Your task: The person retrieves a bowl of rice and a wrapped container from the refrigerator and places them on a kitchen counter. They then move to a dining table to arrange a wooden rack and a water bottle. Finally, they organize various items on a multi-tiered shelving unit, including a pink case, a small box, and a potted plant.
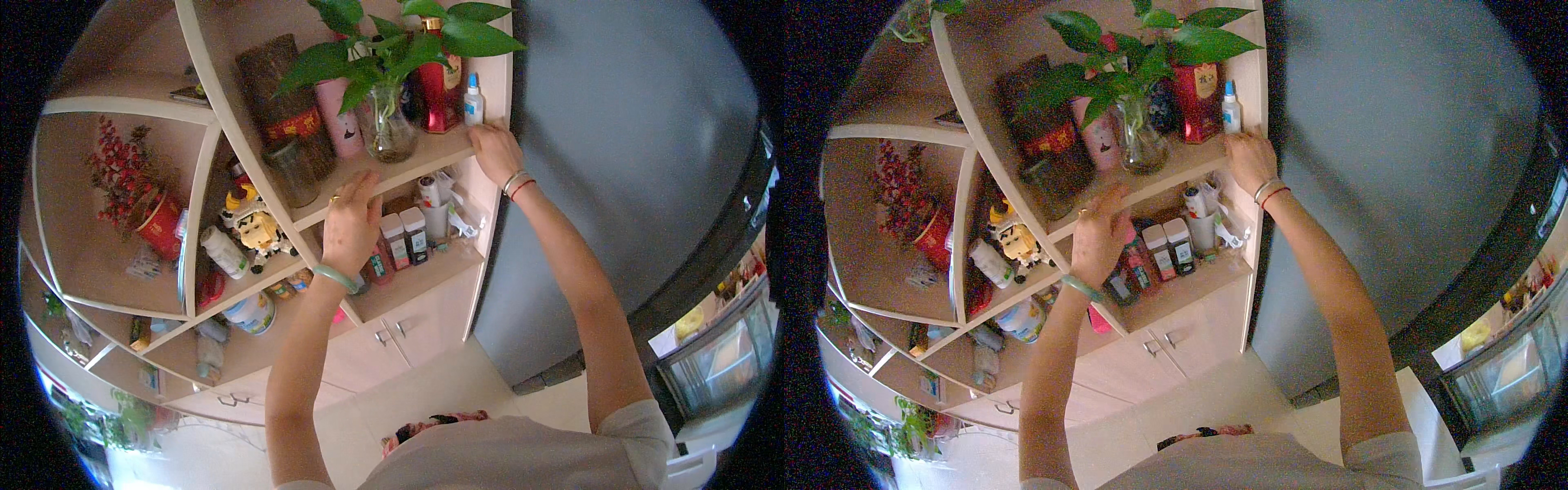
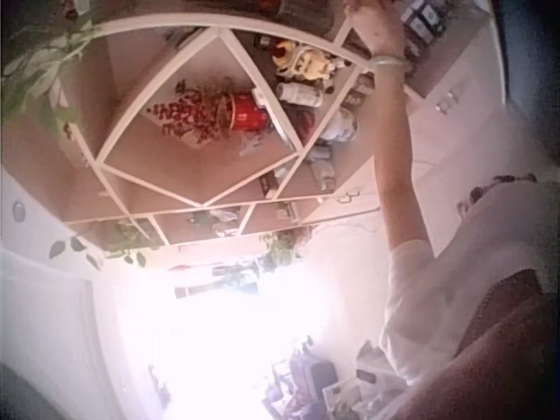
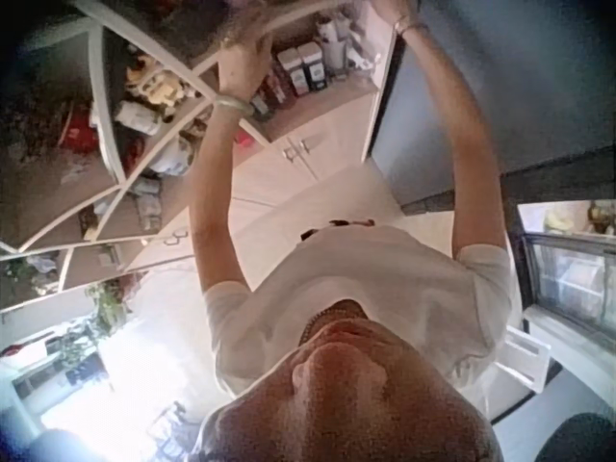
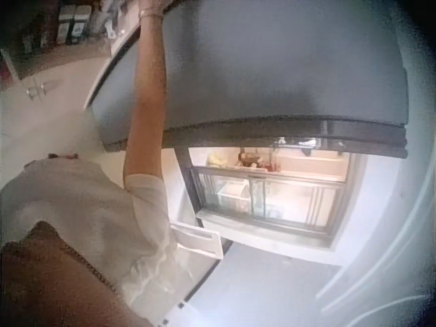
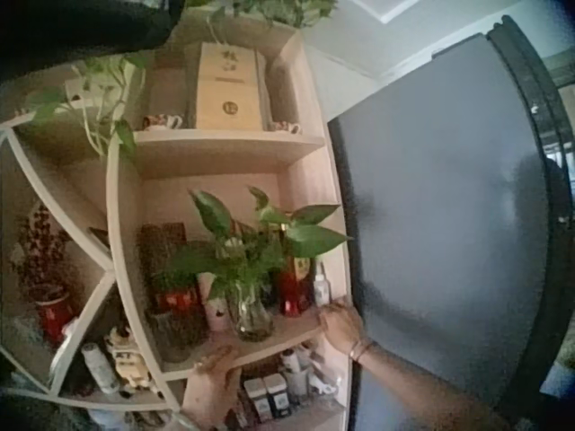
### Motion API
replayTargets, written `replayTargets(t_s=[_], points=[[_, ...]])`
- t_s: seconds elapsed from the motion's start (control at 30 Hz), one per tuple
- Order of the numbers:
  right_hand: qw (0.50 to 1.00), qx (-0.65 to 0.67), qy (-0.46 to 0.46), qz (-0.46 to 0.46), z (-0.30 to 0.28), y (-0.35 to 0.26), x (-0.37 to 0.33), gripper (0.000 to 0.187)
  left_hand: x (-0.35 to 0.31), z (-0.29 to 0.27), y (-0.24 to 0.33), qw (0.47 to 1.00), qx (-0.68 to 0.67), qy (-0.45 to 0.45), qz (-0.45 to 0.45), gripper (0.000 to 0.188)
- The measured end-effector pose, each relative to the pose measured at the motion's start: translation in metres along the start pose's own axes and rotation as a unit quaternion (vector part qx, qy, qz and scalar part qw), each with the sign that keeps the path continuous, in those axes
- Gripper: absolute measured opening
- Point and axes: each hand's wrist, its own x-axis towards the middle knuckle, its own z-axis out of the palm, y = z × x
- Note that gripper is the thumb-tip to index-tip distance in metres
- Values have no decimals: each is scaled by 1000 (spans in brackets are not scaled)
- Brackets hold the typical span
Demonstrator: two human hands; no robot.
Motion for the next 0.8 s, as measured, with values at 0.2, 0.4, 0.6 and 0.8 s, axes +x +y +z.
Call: replayTargets(t_s=[0.2,0.4,0.6,0.8], points=[[998,29,48,6,5,10,1,19,3,0,1,1000,-9,10,5,36],[993,73,-14,92,-9,-8,8,24,0,-2,0,1000,-4,3,6,35],[982,28,-113,150,6,-29,49,41,2,-1,3,1000,-2,-12,5,33],[961,63,-172,206,31,-18,67,44,27,17,52,978,-176,-83,-78,38]])
